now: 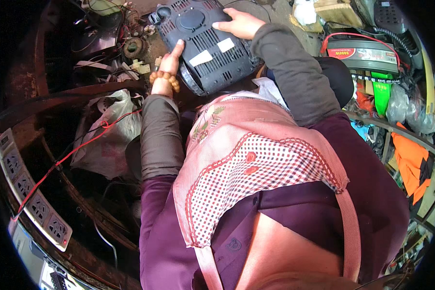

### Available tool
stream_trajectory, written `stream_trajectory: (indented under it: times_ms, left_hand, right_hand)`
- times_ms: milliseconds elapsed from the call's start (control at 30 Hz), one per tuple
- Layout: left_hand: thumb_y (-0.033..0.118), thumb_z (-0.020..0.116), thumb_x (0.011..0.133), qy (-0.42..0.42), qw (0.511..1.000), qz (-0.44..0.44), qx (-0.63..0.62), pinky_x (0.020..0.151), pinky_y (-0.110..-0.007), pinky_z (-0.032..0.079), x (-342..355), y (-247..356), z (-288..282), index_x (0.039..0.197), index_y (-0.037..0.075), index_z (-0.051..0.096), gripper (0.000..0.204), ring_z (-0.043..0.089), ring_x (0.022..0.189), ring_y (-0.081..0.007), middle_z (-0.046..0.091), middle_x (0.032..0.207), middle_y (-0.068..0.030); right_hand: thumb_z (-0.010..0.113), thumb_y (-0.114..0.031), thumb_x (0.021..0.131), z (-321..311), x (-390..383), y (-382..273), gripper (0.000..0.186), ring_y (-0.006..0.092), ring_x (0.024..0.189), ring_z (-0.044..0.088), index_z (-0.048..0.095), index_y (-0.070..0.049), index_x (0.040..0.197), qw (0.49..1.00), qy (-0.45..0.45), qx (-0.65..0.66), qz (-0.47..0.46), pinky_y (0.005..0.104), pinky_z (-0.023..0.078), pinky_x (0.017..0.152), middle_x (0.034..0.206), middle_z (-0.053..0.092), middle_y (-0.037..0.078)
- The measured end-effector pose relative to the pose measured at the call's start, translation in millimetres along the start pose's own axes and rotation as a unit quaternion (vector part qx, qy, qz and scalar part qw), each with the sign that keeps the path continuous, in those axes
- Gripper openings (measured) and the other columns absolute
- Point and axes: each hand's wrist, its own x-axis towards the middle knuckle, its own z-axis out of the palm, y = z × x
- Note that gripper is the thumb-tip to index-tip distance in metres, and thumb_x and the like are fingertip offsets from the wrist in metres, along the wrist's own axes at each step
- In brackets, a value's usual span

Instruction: The person is repairing a small electronic device, possibly a motor or power supply, using a screwdriver. They are seated on the floor in a cluttered workshop, manipulating the device and its components.

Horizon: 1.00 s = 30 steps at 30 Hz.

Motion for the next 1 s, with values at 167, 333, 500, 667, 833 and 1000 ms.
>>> stream_trajectory:
  times_ms: [167, 333, 500, 667, 833, 1000]
  left_hand:
    - [0.079, 0.066, 0.092, 0.061, 0.996, 0.009, 0.059, 0.115, -0.037, 0.043, 2, 22, -1, 0.146, -0.015, 0.057, 0.108, 0.061, 0.132, -0.0347, 0.064, 0.145, -0.0281]
    - [0.042, 0.089, 0.086, 0.041, 0.993, 0.089, 0.059, 0.089, -0.044, 0.06, -15, 31, 1, 0.125, -0.011, 0.066, 0.07, 0.075, 0.101, -0.0335, 0.077, 0.114, -0.0219]
    - [0.038, 0.089, 0.08, 0.133, 0.981, 0.067, 0.127, 0.099, -0.048, 0.058, -19, 39, 25, 0.129, -0.005, 0.056, 0.073, 0.073, 0.113, -0.0427, 0.073, 0.117, -0.0274]
    - [0.045, 0.08, 0.093, 0.023, 0.998, -0.041, -0.034, 0.038, -0.043, 0.048, -54, 56, 8, 0.117, 0.004, 0.051, 0.055, 0.056, 0.039, -0.0254, 0.06, 0.059, -0.0106]
    - [0.051, 0.082, 0.09, 0.058, 0.997, -0.053, -0.022, 0.051, -0.048, 0.055, -54, 42, 6, 0.108, 0.002, 0.058, 0.058, 0.066, 0.053, -0.0312, 0.069, 0.069, -0.0141]
    - [0.049, 0.079, 0.095, 0.05, 0.996, -0.032, -0.062, 0.047, -0.047, 0.048, -64, 46, 12, 0.086, 0.006, 0.061, 0.047, 0.057, 0.044, -0.0283, 0.06, 0.06, -0.0098]
  right_hand:
    - [0.078, -0.052, 0.09, 9, -15, 31, 0.088, 0.0386, 0.128, 0.068, 0.052, 0.0, 0.155, 0.997, 0.054, -0.05, -0.018, 0.0443, 0.051, 0.111, 0.138, 0.069, 0.027]
    - [0.077, -0.047, 0.096, 14, 10, 39, 0.09, 0.0364, 0.132, 0.066, 0.041, 0.003, 0.162, 0.996, 0.054, -0.009, -0.069, 0.0461, 0.05, 0.114, 0.147, 0.063, 0.028]
    - [0.074, -0.041, 0.097, 12, 10, 52, 0.086, 0.0431, 0.139, 0.059, 0.039, 0.0, 0.163, 0.998, 0.057, -0.034, -0.007, 0.0467, 0.046, 0.117, 0.151, 0.058, 0.032]
    - [0.076, -0.037, 0.095, 11, 17, 49, 0.075, 0.0477, 0.129, 0.064, 0.049, -0.003, 0.156, 0.996, 0.062, -0.057, -0.029, 0.05, 0.05, 0.109, 0.137, 0.067, 0.031]
    - [0.078, -0.025, 0.095, 4, -22, -50, 0.064, 0.0366, 0.13, 0.066, 0.056, 0.003, 0.149, 0.986, 0.107, -0.073, -0.102, 0.0436, 0.05, 0.11, 0.141, 0.067, 0.027]
    - [0.073, -0.009, 0.098, 1, -71, -176, 0.045, 0.0216, 0.114, 0.072, 0.062, 0.005, 0.14, 0.946, -0.013, 0.164, -0.281, 0.0361, 0.057, 0.098, 0.129, 0.073, 0.017]
